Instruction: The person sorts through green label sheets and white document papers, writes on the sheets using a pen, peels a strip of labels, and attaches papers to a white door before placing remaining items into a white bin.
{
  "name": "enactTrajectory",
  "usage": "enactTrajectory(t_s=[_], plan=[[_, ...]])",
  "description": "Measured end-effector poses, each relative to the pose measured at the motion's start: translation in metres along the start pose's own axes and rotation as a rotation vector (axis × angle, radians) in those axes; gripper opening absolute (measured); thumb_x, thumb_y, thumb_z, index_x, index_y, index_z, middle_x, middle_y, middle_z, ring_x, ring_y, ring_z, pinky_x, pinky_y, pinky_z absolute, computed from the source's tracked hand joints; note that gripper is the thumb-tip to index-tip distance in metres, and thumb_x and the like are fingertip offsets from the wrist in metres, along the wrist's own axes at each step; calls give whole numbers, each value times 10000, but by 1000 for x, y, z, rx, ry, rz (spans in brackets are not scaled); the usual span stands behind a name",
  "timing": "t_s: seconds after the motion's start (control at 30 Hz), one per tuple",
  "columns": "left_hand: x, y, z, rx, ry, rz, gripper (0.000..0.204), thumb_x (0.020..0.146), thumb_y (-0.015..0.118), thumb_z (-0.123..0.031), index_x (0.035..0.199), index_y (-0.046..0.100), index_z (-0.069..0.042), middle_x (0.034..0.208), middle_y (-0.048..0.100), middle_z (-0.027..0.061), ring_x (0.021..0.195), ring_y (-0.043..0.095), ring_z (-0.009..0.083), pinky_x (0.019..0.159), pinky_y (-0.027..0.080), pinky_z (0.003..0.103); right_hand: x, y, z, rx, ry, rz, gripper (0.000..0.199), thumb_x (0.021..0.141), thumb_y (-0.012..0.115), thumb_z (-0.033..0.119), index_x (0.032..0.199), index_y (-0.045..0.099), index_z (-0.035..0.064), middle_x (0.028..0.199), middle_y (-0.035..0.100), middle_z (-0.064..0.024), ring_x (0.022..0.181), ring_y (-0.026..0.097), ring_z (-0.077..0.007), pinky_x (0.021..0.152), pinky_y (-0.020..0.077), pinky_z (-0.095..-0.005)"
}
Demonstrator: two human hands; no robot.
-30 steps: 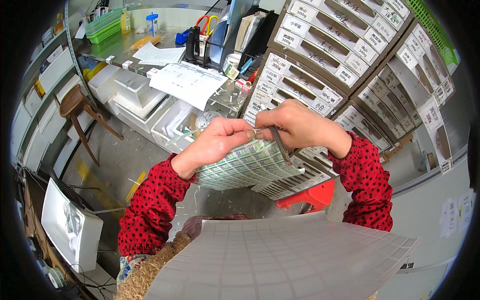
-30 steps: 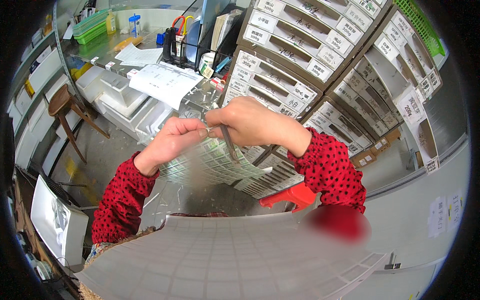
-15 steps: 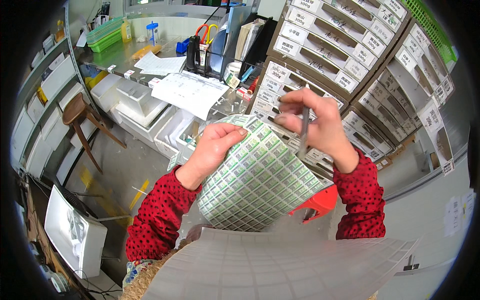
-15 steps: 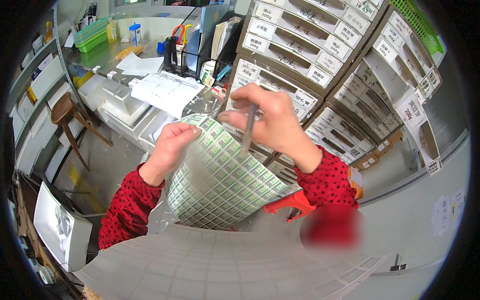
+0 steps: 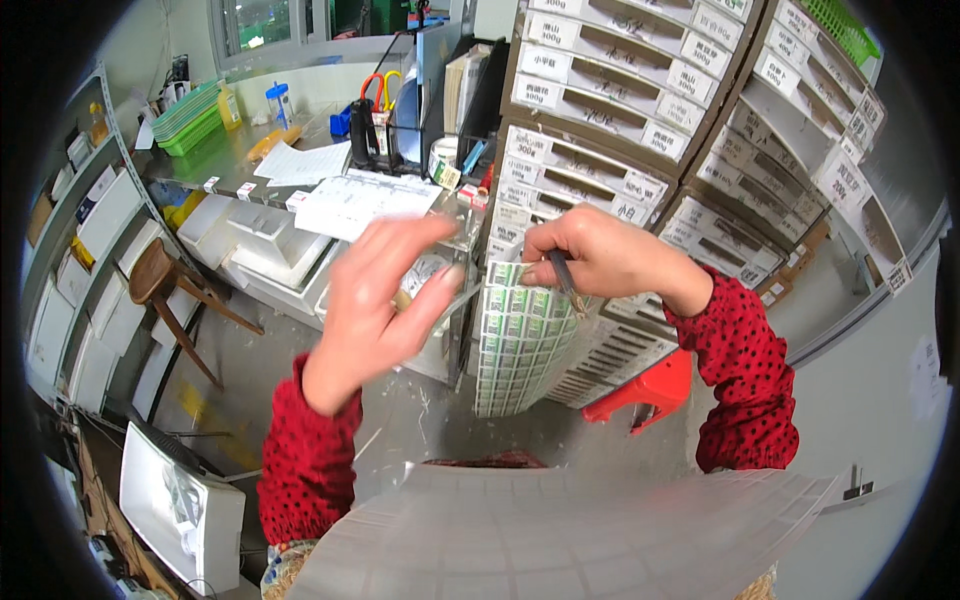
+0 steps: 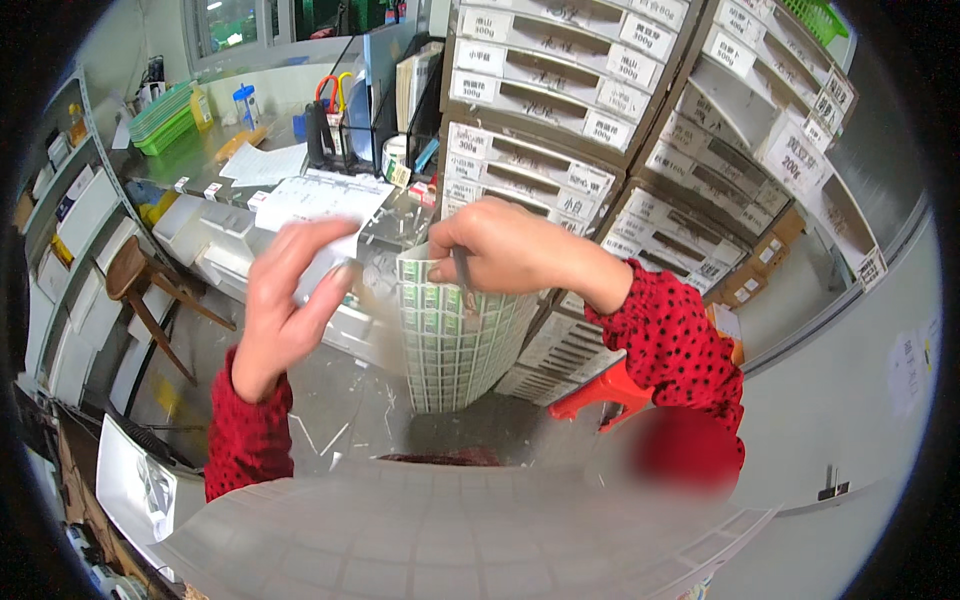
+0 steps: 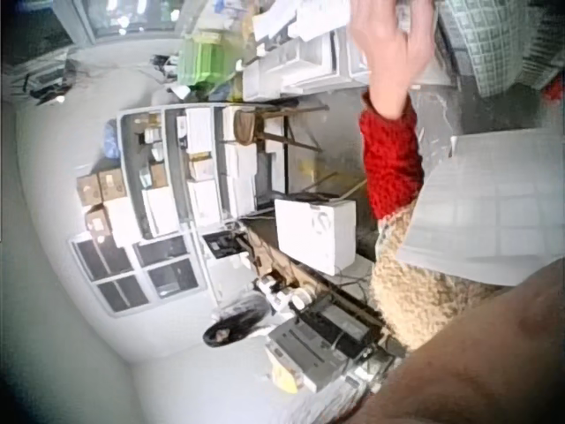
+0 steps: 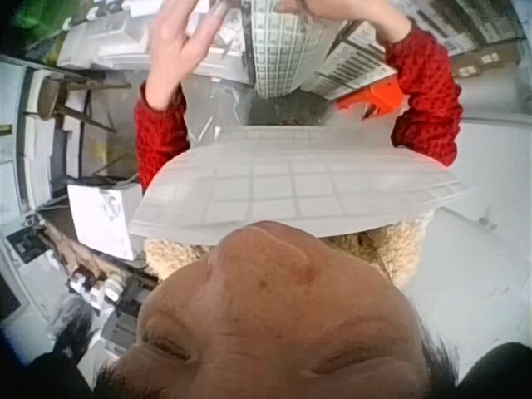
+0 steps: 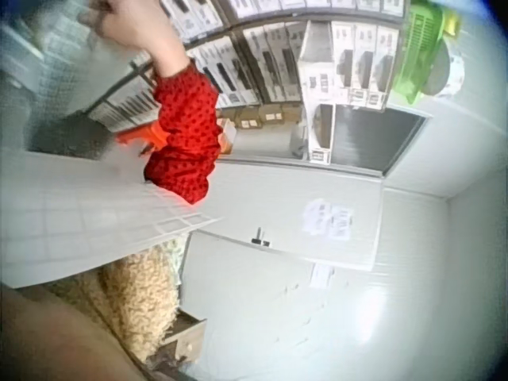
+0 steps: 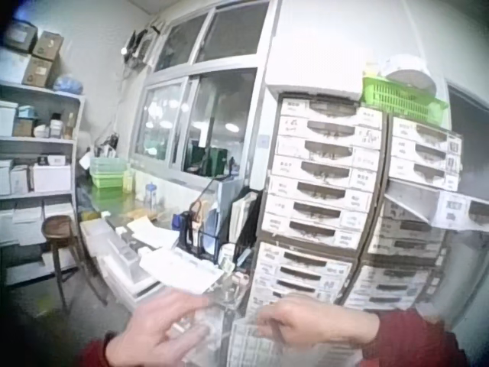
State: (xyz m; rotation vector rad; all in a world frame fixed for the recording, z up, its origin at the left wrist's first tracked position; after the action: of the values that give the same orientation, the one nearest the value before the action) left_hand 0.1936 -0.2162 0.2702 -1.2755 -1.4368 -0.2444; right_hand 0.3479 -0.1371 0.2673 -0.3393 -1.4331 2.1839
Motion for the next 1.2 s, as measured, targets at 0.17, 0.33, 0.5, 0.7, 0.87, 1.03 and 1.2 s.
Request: enactTrajectory(t_s=[0.17, 0.33, 0.5, 0.7, 0.87, 1.03, 1.2], plan=[[22, 53, 20, -325, 127, 344, 162, 815, 613, -79, 964, 627, -16, 1089, 619, 124, 1138, 536, 316, 965, 414, 416, 0, 6, 18, 5, -41, 79, 165, 819, 700, 144, 800, 619, 1, 674, 595, -184, 640, 585, -353, 594, 446, -409], [31, 66, 14, -488, 154, 362, 112, 786, 613, -45, 897, 624, -33, 1011, 619, 94, 1073, 559, 291, 929, 426, 393, -10, 4, 13, 57, -33, 73, 157, 821, 692, 126, 790, 606, -2, 624, 552, -159, 591, 543, -313, 568, 419, -399], [32, 76, 9, -526, 199, 414, 96, 762, 616, -8, 856, 626, -29, 971, 624, 83, 1030, 569, 275, 923, 424, 390, -19, 4, 5, 81, 12, 105, 130, 827, 673, 114, 814, 622, -5, 623, 550, -155, 572, 528, -281, 558, 408, -389], [32, 89, 6, -524, 204, 427, 55, 769, 623, -5, 823, 618, -16, 882, 619, 74, 986, 586, 270, 874, 444, 387, -26, 2, 4, 67, -63, 21, 107, 870, 648, 127, 870, 645, 20, 565, 454, -62, 515, 397, -138, 494, 348, -311], [32, 93, 6, -526, 143, 378, 29, 801, 616, -18, 828, 618, -6, 861, 612, 85, 933, 583, 250, 846, 446, 364, -30, -3, 7, 3, -165, -115, 114, 846, 676, 131, 878, 651, 24, 547, 469, -95, 483, 423, -213, 487, 366, -334], [26, 101, 16, -741, -79, 352, 46, 844, 605, -46, 831, 618, -4, 897, 608, 88, 915, 570, 210, 846, 433, 324, -44, -7, 17, -201, -258, -319, 107, 790, 699, 161, 879, 676, 107, 552, 541, -128, 518, 549, -347, 486, 411, -431], [28, 97, 14, -774, -170, 393, 72, 846, 623, -72, 848, 625, 0, 923, 614, 87, 930, 570, 210, 860, 432, 324, -51, -10, 20, -238, -175, -288, 165, 761, 739, 194, 890, 679, 110, 552, 561, -120, 540, 575, -346, 505, 431, -425]])
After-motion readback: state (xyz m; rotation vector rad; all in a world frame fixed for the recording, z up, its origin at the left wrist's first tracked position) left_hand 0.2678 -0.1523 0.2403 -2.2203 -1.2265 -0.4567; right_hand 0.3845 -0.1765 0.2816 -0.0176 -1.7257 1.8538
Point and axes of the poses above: each hand's wrist, its own x-axis towards the middle knuckle, its own y-axis out of the palm, z = x × y, the point moved 8 cm from there along x, towards the middle knuckle
